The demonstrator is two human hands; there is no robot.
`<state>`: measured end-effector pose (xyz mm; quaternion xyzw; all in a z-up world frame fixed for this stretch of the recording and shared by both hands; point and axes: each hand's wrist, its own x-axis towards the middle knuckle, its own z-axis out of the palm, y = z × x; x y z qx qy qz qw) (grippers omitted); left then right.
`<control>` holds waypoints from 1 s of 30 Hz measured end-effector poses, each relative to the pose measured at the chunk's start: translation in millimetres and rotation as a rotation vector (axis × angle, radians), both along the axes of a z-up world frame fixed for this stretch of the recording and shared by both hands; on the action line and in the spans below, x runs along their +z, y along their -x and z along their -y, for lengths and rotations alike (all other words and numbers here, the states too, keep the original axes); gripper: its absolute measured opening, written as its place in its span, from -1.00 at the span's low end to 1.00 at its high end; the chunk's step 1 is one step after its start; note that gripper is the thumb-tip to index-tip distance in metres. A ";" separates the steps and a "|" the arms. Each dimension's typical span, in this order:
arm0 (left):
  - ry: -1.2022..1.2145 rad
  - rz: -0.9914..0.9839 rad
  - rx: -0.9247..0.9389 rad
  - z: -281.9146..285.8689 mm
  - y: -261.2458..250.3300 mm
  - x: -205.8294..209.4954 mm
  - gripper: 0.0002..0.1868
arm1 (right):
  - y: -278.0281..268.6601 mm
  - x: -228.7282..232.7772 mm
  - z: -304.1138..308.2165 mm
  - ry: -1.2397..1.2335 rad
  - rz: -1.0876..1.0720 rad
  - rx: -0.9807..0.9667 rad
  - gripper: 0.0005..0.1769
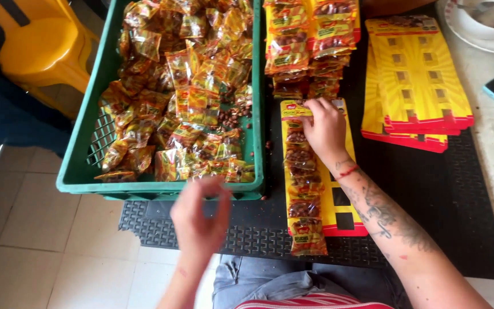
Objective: Attaching small snack packets to yellow cardboard display strips for retail display
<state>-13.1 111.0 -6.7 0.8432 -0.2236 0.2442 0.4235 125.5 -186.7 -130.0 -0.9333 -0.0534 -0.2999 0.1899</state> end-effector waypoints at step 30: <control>0.536 -0.947 -0.537 39.6 -173.2 61.0 -0.57 | 167.2 114.0 -9.3 -0.929 -0.183 0.276 -0.80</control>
